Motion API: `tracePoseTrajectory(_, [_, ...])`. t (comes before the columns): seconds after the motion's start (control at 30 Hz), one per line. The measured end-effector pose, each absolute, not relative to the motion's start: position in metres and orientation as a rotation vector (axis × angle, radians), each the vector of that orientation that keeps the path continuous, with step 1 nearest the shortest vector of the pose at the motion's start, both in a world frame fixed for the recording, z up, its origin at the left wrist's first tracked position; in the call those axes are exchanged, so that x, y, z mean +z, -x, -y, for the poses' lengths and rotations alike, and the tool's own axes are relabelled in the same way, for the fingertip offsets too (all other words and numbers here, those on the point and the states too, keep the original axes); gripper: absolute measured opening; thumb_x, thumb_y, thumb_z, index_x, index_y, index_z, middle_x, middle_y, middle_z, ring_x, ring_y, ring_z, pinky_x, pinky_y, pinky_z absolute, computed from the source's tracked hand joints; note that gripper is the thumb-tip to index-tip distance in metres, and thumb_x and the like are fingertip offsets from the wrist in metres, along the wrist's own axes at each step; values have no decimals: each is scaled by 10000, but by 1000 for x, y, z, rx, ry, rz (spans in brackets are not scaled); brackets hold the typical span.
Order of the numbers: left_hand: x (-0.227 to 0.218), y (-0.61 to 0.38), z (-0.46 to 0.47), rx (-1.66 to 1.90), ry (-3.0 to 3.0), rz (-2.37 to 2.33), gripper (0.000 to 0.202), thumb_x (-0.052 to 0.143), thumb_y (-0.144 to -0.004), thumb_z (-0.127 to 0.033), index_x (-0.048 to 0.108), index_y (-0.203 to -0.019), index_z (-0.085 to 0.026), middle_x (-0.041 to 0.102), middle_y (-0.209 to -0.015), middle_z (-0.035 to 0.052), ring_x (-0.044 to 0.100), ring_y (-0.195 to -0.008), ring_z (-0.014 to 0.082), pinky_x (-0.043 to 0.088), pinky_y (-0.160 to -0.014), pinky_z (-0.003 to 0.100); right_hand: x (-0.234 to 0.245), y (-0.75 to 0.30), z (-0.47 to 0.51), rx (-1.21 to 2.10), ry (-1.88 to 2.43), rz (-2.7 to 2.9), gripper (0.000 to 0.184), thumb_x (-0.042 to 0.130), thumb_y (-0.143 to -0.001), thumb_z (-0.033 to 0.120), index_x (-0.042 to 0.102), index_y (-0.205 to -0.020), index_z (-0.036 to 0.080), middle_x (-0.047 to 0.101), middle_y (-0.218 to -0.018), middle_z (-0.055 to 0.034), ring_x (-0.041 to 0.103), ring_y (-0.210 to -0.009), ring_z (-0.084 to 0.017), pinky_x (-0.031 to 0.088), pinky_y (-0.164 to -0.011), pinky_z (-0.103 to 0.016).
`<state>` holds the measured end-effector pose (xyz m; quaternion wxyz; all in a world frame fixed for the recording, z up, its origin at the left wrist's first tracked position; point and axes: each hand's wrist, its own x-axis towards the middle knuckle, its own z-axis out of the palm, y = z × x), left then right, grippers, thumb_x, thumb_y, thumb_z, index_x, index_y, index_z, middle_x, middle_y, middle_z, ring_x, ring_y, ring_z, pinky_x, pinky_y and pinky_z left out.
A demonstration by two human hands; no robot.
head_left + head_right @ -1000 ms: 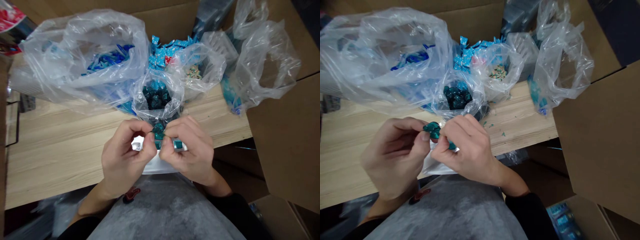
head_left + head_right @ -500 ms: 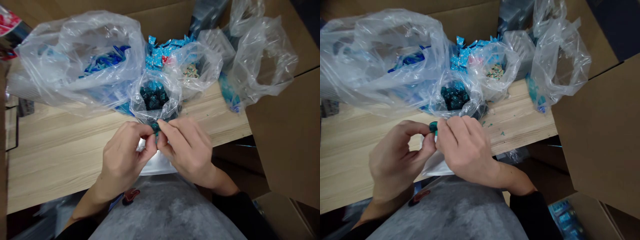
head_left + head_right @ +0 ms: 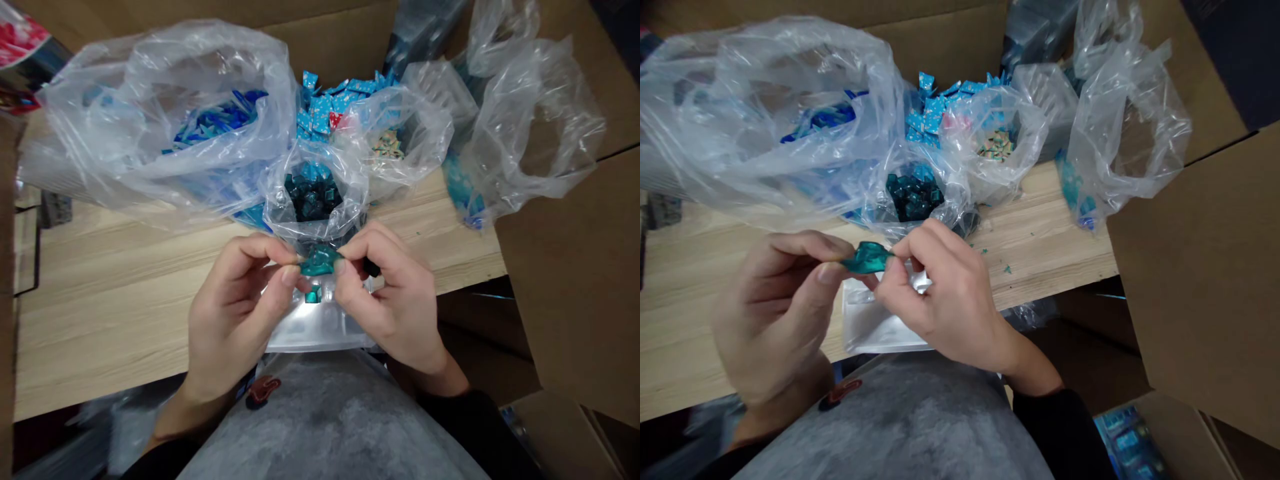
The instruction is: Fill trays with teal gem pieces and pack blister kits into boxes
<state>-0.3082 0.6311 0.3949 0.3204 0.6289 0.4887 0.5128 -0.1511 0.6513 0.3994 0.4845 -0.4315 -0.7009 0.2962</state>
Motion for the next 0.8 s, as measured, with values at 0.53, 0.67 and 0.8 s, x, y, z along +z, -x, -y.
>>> tracePoseTrajectory(0.53, [396,307,-629,1332,-1908,-1498,270,559,-890,-115,625,-1098,-274,681,-991,-10,659,-928,151,583,-807,304,390,159,-649,-156,877,1983,115,577,-861,152,615,-764,201,617,-639,-3,512,-577,-132,426,-517,-292])
tracePoseTrajectory(0.67, [398,314,-633,1364,-1845,-1494,228,555,-913,-172,670,-1057,-307,703,-977,-9,676,-900,176,595,-784,355,391,155,-648,276,880,1926,73,598,-892,158,657,-933,170,700,-815,-28,609,-705,-125,511,-615,-263])
tracePoseTrajectory(0.8, [400,317,-634,1436,-1532,-1286,157,619,-891,-227,698,-1017,-277,721,-882,-14,685,-733,124,598,-665,260,393,151,-646,572,913,1740,163,610,-884,118,662,-1018,195,696,-891,-21,627,-774,-115,537,-675,-255])
